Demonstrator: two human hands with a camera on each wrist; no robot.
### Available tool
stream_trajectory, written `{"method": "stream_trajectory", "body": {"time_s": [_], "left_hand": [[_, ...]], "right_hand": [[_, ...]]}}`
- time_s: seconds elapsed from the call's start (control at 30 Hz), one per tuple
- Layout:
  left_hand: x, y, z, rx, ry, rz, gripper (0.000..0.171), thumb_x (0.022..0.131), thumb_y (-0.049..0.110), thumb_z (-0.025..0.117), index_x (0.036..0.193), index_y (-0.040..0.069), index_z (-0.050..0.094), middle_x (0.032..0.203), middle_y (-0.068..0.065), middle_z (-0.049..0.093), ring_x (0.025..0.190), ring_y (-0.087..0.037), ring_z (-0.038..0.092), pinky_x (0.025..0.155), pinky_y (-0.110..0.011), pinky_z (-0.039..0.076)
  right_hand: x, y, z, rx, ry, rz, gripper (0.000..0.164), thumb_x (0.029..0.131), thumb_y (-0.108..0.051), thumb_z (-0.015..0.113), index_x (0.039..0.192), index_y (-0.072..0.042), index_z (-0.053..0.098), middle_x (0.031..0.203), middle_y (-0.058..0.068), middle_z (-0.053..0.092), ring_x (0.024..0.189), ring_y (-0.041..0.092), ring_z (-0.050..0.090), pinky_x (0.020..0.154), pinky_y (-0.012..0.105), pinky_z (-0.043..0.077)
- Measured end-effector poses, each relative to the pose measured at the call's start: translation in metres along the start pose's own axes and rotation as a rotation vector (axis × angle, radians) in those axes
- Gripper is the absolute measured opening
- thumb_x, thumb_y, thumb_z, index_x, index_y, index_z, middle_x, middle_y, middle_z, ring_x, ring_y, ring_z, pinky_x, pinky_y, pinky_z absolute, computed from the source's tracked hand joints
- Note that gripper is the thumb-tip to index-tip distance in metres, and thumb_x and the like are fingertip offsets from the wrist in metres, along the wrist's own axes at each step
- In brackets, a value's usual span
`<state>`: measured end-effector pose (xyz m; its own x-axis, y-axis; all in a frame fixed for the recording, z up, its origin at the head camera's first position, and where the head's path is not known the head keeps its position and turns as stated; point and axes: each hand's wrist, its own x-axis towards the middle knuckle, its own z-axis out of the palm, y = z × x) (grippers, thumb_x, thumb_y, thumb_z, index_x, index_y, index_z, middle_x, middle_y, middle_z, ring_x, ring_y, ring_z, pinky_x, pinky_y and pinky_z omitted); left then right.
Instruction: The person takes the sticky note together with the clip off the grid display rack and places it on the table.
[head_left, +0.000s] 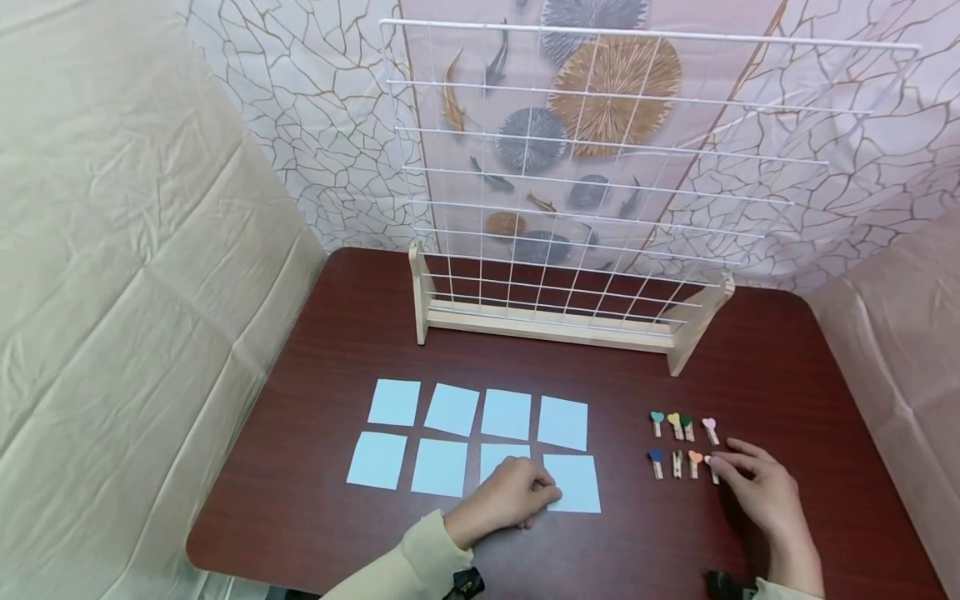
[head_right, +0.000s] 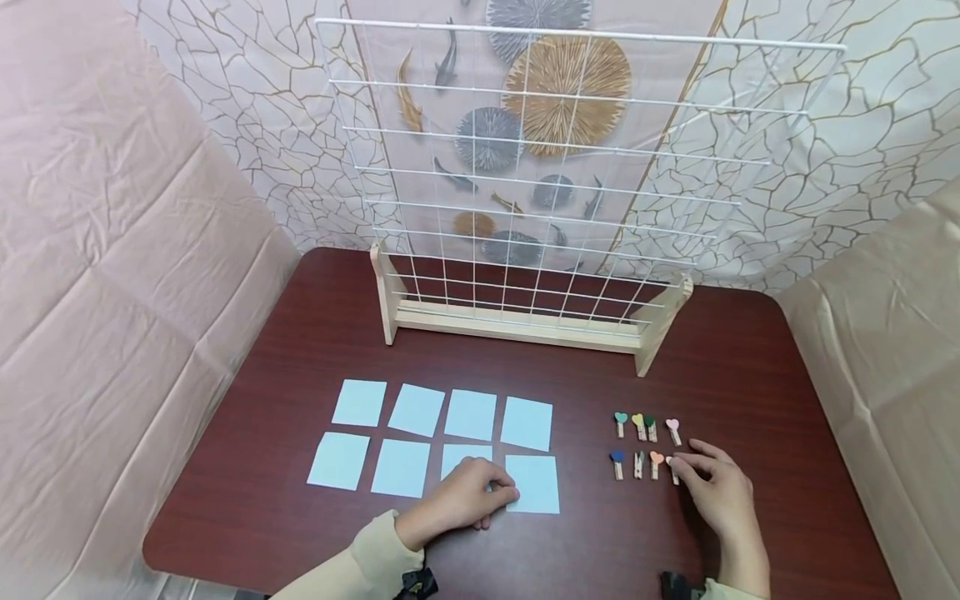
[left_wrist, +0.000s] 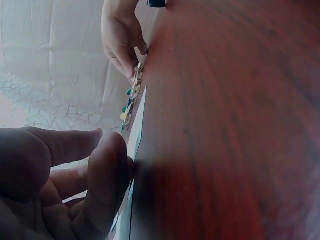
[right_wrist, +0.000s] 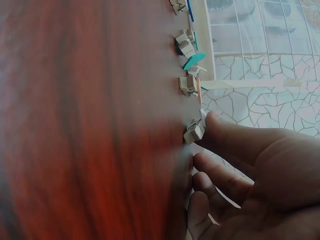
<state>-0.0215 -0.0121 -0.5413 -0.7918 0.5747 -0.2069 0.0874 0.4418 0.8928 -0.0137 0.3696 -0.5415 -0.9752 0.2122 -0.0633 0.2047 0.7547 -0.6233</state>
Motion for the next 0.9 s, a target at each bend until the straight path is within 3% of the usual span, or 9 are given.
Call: {"method": "stream_trajectory", "body": {"time_s": [0.2,0.33,0.47,0.53,0.63,0.7,0.9], "left_hand": [[0.001,-0.001,0.000,0.029,-0.002,0.015,0.046,0.106,0.017,0.065,0.061,0.012,0.056,0.041,0.008,0.044,0.033,-0.005,0.045,0.044,-0.020,0.038],[0.000,-0.003,-0.001,0.041,0.001,0.039,0.043,0.106,0.017,0.064,0.064,0.011,0.061,0.041,0.009,0.043,0.033,-0.005,0.044,0.049,-0.019,0.041],[0.000,-0.004,-0.002,0.052,0.023,0.057,0.027,0.106,0.018,0.065,0.082,0.011,0.077,0.047,0.009,0.051,0.038,-0.003,0.046,0.057,-0.018,0.046],[-0.001,-0.004,-0.002,0.072,0.043,0.067,0.019,0.105,0.020,0.067,0.098,0.011,0.082,0.059,0.011,0.062,0.048,0.001,0.052,0.063,-0.018,0.049],[-0.003,-0.003,-0.006,0.136,0.076,0.095,0.020,0.104,0.023,0.069,0.111,0.010,0.082,0.083,0.012,0.074,0.067,0.006,0.059,0.069,-0.018,0.051],[-0.004,-0.002,-0.009,0.177,0.098,0.116,0.021,0.104,0.025,0.069,0.113,0.010,0.081,0.093,0.013,0.075,0.077,0.008,0.061,0.071,-0.018,0.051],[-0.010,0.003,-0.024,0.266,0.139,0.206,0.020,0.104,0.025,0.069,0.112,0.011,0.080,0.091,0.015,0.073,0.077,0.009,0.060,0.069,-0.016,0.049]], "right_hand": [[0.000,0.002,0.002,-0.021,0.057,-0.026,0.027,0.100,-0.014,0.074,0.109,0.011,0.076,0.137,0.032,0.061,0.128,0.053,0.052,0.104,0.068,0.035],[0.001,0.003,0.002,-0.023,0.053,-0.015,0.034,0.103,-0.021,0.072,0.116,0.010,0.075,0.139,0.031,0.061,0.130,0.054,0.052,0.106,0.068,0.034],[0.001,0.003,0.000,-0.023,0.028,0.008,0.041,0.105,-0.028,0.069,0.123,0.009,0.072,0.141,0.031,0.060,0.132,0.055,0.050,0.105,0.066,0.038],[0.001,0.002,-0.001,-0.024,0.021,0.025,0.043,0.105,-0.031,0.068,0.124,0.007,0.072,0.142,0.030,0.060,0.132,0.053,0.051,0.105,0.065,0.039],[0.000,0.000,-0.003,-0.025,0.042,0.027,0.042,0.105,-0.031,0.067,0.125,0.006,0.072,0.138,0.031,0.062,0.128,0.050,0.054,0.101,0.064,0.041],[-0.001,-0.002,-0.003,-0.040,0.067,0.000,0.039,0.105,-0.028,0.067,0.123,0.006,0.072,0.132,0.032,0.064,0.122,0.048,0.057,0.098,0.062,0.043],[-0.004,-0.018,-0.005,-0.097,0.139,-0.160,0.032,0.102,-0.015,0.069,0.117,0.013,0.069,0.123,0.038,0.062,0.113,0.054,0.058,0.093,0.066,0.042]]}}
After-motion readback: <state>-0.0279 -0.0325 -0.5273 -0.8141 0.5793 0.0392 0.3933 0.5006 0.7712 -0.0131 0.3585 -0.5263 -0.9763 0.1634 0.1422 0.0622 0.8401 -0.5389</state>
